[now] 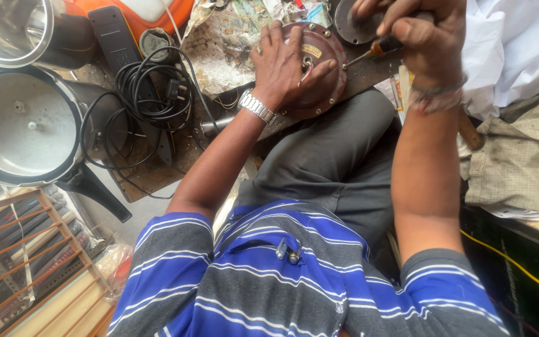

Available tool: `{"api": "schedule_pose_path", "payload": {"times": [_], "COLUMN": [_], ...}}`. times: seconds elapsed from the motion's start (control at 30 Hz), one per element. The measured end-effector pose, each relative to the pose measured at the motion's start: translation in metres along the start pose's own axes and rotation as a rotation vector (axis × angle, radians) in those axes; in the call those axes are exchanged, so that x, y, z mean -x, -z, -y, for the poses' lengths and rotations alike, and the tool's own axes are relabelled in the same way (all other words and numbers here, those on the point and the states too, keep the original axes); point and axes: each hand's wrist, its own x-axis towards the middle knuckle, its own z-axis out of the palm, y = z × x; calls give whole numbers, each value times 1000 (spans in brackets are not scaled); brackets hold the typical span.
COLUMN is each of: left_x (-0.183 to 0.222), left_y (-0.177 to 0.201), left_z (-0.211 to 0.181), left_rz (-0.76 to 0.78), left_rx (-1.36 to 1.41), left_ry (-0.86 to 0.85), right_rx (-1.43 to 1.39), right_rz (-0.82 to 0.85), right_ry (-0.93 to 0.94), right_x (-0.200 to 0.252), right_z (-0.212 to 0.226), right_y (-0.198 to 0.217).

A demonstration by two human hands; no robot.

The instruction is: The person works on a circular electrical component, using a screwdriver to tighten screws and connect wires. They also use a hammer to tap the component and adjust the wiring.

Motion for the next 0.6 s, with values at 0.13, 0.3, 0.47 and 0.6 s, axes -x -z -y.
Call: {"api": "schedule_pose_path", "payload": {"times": [0.13, 0.3, 0.47, 0.6], "left_x": [-8, -11, -14, -16], "left_y": [4, 16, 25, 26], "left_z": [2, -2, -8, -6], "left_rz": [33, 45, 93, 144], "left_rx": [75, 98, 114, 116], "left_ry": [-32, -7, -12, 18], "right_rx": [-293, -401, -339, -257], "right_rz": [288, 16, -117, -248], "right_ry": [-80, -127, -96, -39], "right_x": [-17, -7, -3, -6], "right_z": [-7, -35, -40, -40], "right_y": [25, 18, 14, 9]}}
